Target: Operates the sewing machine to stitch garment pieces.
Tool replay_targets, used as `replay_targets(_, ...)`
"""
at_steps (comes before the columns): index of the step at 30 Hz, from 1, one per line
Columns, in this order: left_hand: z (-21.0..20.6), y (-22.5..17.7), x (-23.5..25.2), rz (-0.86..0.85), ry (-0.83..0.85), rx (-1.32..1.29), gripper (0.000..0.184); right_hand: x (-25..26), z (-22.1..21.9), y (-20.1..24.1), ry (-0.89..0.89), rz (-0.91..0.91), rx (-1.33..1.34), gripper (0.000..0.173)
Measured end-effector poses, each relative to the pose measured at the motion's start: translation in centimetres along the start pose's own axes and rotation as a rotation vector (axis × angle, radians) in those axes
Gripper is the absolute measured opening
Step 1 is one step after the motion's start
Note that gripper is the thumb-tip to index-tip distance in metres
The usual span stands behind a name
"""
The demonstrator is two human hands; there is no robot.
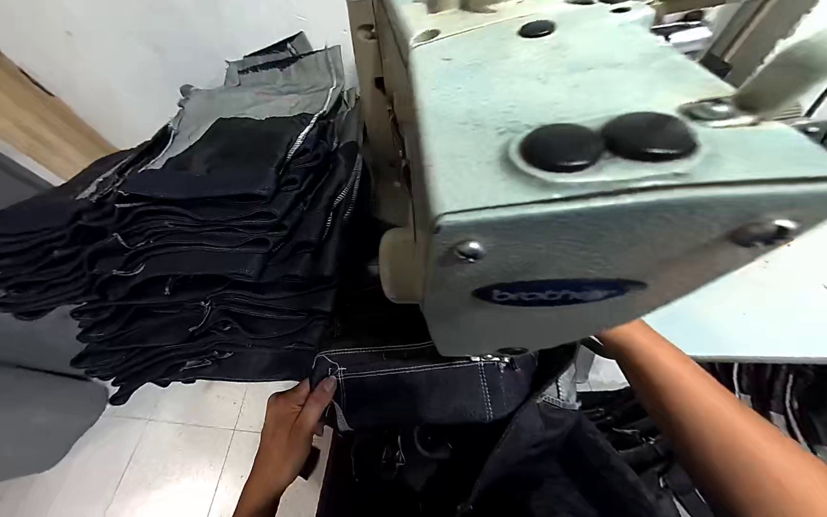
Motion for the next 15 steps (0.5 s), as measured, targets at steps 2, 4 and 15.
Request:
replay_targets(2,-0.4,0.1,0.2,-0.004,-0.023,0.001,0.041,-1.1,2.0,2.6,0.03,-0.198,-0.024,0.017)
replay_targets(4,-0.5,-0.2,1.0,-0.017,-0.037,0.008,0.041,-1.9,2.5,2.5,0.007,-0.322,-0.059,0.019)
replay_targets(15,-0.7,-0.5,1.8,-0.04,-0.021,-0.042,0.033,-3.0,0.0,-3.1,0.115,-0.326,-0.192,0.014)
Point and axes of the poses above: each hand's wrist, its own x-axis towards the middle knuckle, its own z-axis out of the back of the hand, y = z × x, the point moved 9 cm from there along x, towards the middle knuckle, and after that the axes turned 11 degrees about -x, right-handed, at the moved point
